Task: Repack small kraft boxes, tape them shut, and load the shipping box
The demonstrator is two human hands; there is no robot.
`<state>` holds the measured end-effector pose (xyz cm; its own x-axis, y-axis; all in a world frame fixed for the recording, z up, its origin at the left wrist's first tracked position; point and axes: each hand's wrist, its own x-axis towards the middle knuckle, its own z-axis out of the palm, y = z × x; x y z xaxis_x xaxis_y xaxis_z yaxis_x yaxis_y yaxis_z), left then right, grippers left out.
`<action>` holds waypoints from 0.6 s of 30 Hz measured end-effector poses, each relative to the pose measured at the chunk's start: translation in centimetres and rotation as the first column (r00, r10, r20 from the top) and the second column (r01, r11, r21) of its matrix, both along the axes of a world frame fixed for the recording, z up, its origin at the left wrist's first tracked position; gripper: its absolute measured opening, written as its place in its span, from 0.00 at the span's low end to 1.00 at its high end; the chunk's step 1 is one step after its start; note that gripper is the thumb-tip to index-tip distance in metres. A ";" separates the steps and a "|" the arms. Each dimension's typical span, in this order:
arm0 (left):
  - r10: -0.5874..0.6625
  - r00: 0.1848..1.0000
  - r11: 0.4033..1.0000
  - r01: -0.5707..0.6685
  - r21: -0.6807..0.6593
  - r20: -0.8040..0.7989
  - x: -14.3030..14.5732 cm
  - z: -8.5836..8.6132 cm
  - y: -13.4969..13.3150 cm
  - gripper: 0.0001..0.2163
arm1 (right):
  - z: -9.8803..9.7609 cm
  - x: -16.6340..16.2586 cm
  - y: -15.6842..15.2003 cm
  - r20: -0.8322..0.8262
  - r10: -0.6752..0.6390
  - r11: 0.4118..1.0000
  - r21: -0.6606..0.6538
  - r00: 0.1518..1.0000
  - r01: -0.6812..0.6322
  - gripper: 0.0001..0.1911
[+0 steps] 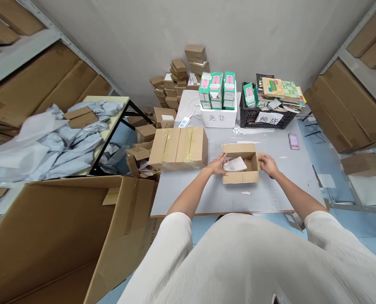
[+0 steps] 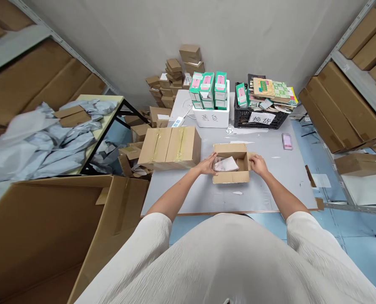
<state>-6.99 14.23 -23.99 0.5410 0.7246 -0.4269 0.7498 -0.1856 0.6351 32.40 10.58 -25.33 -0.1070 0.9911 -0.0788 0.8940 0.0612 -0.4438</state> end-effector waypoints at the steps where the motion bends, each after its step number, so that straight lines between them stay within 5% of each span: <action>1: 0.004 1.000 1.000 -0.004 0.002 0.016 -0.1 0.0 -0.1 0.73 | 0.0 -0.4 0.1 -0.007 0.010 0.999 -0.033 1.000 -0.010 0.21; 8: 0.041 0.998 0.999 -0.042 0.012 0.055 -0.1 0.6 -0.6 0.72 | 2.4 -3.1 0.8 0.132 0.003 0.995 -0.101 0.991 0.010 0.21; 12: 0.056 0.997 0.998 -0.057 0.015 0.049 0.1 1.0 -0.9 0.72 | 4.4 -6.1 1.8 0.174 0.210 0.978 -0.054 0.962 -0.204 0.21; 18: 0.087 0.994 0.996 -0.089 0.023 0.061 0.2 0.9 -1.3 0.73 | 4.5 -12.8 3.7 0.081 0.545 0.832 -0.177 0.834 -0.526 0.22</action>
<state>-6.81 12.89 -23.04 0.4987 0.7806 -0.3767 0.7247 -0.1372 0.6753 19.65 14.32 -20.83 -0.5981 0.7577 -0.2610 0.7863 0.4919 -0.3738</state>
